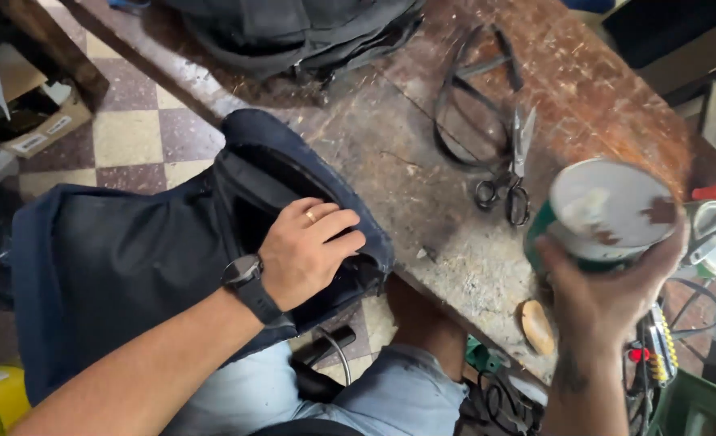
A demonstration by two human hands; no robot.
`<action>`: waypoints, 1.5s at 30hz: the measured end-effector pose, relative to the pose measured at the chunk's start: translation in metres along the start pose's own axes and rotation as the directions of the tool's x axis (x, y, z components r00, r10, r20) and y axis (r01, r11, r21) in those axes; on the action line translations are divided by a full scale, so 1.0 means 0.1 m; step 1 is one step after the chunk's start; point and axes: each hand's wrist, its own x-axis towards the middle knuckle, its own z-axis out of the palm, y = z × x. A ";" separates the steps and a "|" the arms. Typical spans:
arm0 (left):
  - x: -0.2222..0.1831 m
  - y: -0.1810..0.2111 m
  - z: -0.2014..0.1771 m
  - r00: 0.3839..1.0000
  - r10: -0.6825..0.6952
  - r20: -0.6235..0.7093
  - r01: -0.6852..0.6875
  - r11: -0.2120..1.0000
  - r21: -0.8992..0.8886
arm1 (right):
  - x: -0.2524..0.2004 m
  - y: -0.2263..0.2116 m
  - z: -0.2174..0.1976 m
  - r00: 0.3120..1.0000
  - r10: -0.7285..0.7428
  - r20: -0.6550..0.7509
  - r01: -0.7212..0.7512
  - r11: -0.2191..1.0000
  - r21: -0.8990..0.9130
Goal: The person applies a liquid from a container to the seams of a backpack using a small applicator and then wipes the edges with a cloth.
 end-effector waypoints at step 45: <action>-0.13 0.02 0.12 0.995 -0.092 -0.047 0.090 0.995 -0.034 | -0.27 -0.59 0.41 0.712 -0.120 0.692 0.598 0.621 -0.507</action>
